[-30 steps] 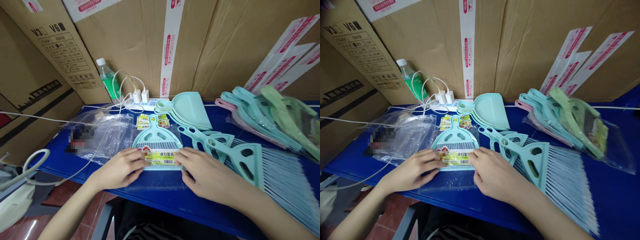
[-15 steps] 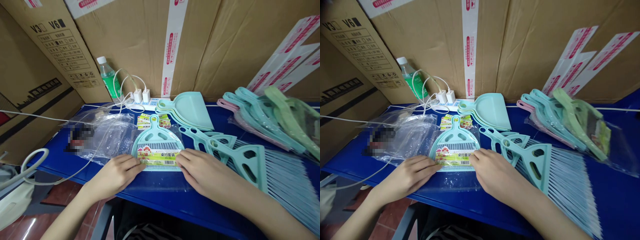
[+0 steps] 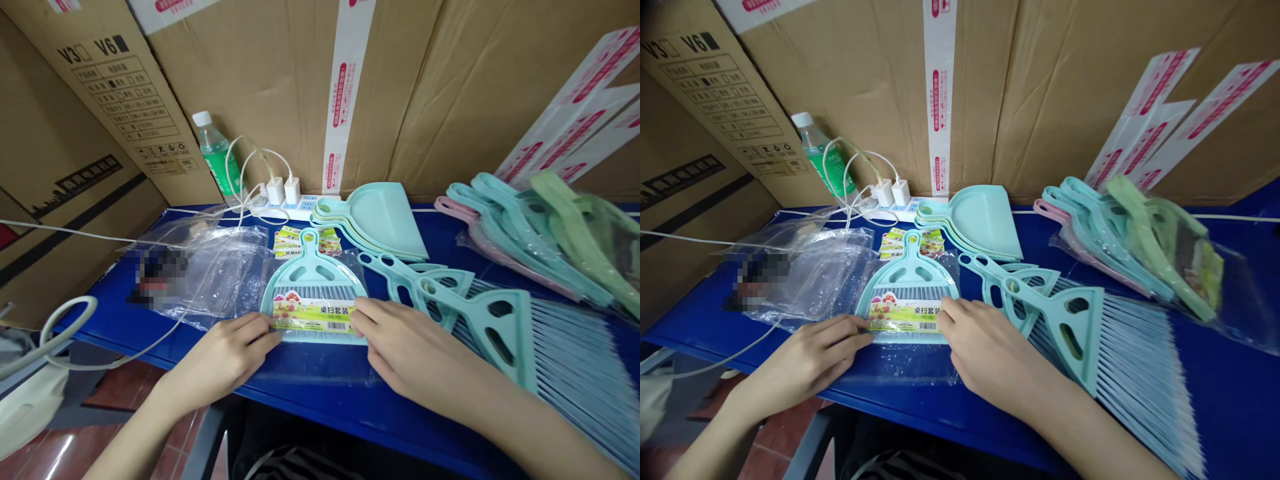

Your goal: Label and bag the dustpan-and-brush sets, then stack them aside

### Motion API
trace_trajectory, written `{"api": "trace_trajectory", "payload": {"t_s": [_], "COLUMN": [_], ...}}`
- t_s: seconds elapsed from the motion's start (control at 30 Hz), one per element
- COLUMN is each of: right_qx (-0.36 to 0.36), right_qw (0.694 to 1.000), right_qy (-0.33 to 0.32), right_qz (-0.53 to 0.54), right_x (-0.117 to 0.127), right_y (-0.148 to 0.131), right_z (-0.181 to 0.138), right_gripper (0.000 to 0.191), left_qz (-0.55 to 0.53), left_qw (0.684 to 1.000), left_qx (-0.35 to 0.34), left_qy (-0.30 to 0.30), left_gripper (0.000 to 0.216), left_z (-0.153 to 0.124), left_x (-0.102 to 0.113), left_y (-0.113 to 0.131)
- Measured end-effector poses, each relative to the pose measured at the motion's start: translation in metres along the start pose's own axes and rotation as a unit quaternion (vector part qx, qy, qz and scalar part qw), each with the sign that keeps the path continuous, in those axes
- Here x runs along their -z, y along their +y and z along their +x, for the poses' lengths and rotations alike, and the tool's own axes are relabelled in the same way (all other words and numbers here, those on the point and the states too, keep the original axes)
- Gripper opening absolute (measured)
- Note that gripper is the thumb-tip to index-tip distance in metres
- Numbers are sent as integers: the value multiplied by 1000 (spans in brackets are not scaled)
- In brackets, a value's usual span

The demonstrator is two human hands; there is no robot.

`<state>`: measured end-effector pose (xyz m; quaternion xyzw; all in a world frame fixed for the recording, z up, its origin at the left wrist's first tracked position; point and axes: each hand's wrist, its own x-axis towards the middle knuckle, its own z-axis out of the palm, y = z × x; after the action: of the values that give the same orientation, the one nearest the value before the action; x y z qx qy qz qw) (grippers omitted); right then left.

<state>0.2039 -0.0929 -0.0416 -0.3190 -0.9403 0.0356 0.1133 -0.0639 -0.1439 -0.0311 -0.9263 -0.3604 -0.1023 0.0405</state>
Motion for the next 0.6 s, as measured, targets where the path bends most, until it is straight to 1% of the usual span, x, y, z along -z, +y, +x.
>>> {"api": "trace_trajectory", "payload": {"t_s": [0.17, 0.47, 0.6], "right_qx": [-19, -23, -31], "right_qw": [1000, 1000, 999], "right_qy": [-15, -5, -23], "right_qz": [-11, -6, -4], "right_x": [-2, -1, 0], "right_y": [0, 1, 1], "right_z": [-2, -5, -5], "right_gripper": [19, 18, 17], "left_qz": [-18, -35, -41], "left_qw": [999, 999, 998], "left_qx": [23, 29, 35], "left_qy": [-25, -21, -29], "left_gripper": [29, 27, 25], "left_z": [-1, -2, -3], "left_x": [0, -3, -3], "left_y": [0, -1, -1]}}
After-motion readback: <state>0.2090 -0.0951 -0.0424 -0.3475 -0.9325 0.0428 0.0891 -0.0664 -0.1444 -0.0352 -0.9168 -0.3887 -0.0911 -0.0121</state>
